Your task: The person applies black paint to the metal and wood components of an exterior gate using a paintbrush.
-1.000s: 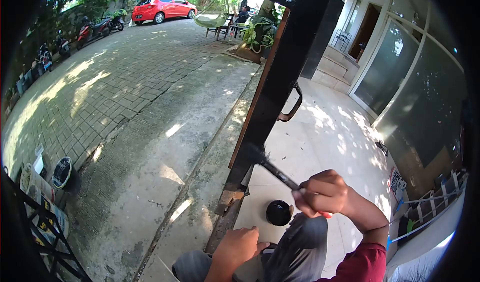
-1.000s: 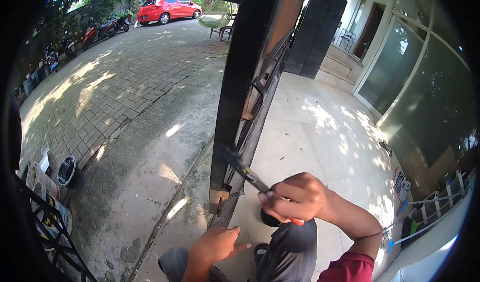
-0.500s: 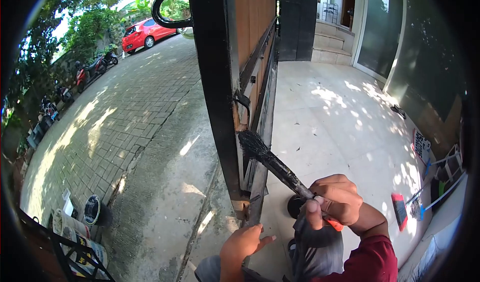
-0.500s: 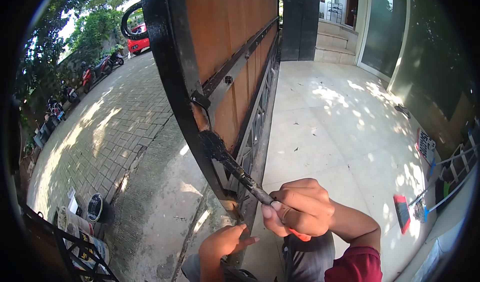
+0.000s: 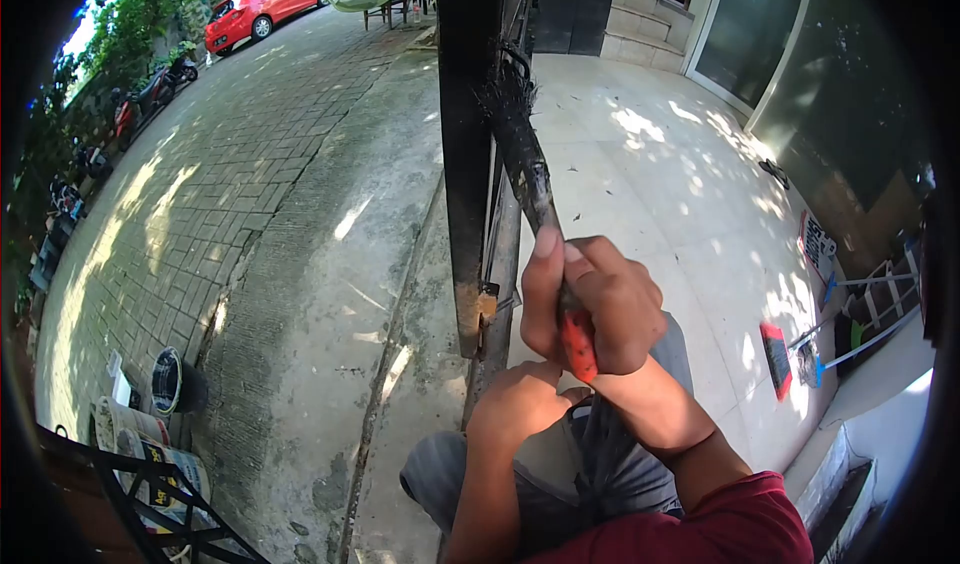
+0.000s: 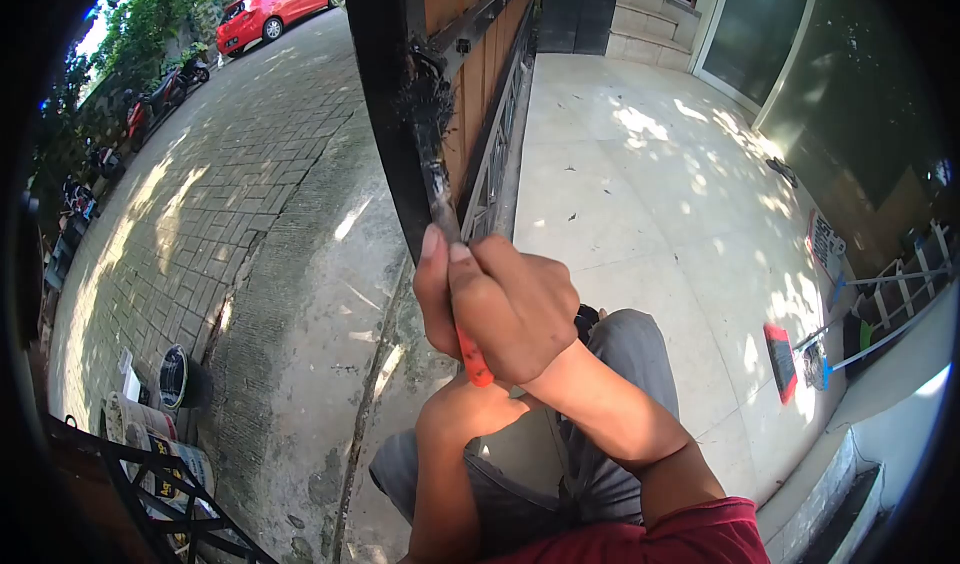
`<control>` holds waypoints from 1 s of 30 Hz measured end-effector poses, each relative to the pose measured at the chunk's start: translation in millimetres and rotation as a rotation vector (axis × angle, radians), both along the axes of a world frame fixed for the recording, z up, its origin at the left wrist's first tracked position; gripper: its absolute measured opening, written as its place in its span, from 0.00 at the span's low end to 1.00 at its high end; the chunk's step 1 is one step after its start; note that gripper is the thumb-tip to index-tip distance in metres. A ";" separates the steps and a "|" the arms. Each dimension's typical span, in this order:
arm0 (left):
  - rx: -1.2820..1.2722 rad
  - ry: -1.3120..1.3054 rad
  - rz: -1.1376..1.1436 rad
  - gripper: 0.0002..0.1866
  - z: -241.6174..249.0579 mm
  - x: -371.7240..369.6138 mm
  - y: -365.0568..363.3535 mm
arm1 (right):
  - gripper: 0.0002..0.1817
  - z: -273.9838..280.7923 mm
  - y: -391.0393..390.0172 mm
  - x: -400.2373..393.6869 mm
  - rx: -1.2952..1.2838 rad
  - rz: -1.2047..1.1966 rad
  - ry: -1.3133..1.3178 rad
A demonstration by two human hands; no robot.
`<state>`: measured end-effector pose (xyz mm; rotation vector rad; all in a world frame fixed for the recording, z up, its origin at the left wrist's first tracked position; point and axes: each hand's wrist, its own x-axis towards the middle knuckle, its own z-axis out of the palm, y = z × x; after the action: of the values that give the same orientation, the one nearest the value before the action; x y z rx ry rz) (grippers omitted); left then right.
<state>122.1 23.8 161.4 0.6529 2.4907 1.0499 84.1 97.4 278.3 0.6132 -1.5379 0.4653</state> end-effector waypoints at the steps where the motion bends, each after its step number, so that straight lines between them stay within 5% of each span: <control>1: 0.023 0.017 -0.018 0.27 -9.2 1.9 -2.9 | 0.16 8.4 -2.9 1.1 -0.039 -0.015 -0.010; 8: 0.217 0.063 0.005 0.26 -22.0 9.1 -15.3 | 0.14 24.8 -7.5 16.8 -0.104 0.029 -0.055; 10: 0.058 -0.004 0.004 0.26 -6.9 12.4 -17.4 | 0.15 27.3 -5.9 11.8 -0.116 0.025 -0.068; 17: 0.036 -0.002 -0.028 0.26 4.9 13.3 -18.7 | 0.13 31.8 2.8 12.1 -0.080 0.048 -0.069; 19: 0.029 -0.054 -0.031 0.28 5.8 13.8 -19.8 | 0.13 30.6 2.2 7.9 0.103 0.085 -0.054; 23: -0.112 -0.146 -0.012 0.36 19.1 13.3 -22.0 | 0.17 39.6 21.4 7.2 -0.070 0.154 -0.098; 27: -0.084 -0.121 -0.011 0.35 8.6 16.8 -20.0 | 0.14 28.1 18.9 8.0 0.172 0.172 -0.081; 30: -0.103 -0.077 -0.003 0.34 10.2 19.4 -19.8 | 0.13 33.6 25.9 5.4 0.075 0.190 -0.068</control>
<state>141.5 4.0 171.5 0.5739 2.4577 0.9208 89.5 123.3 311.9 0.8134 -1.5738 0.5793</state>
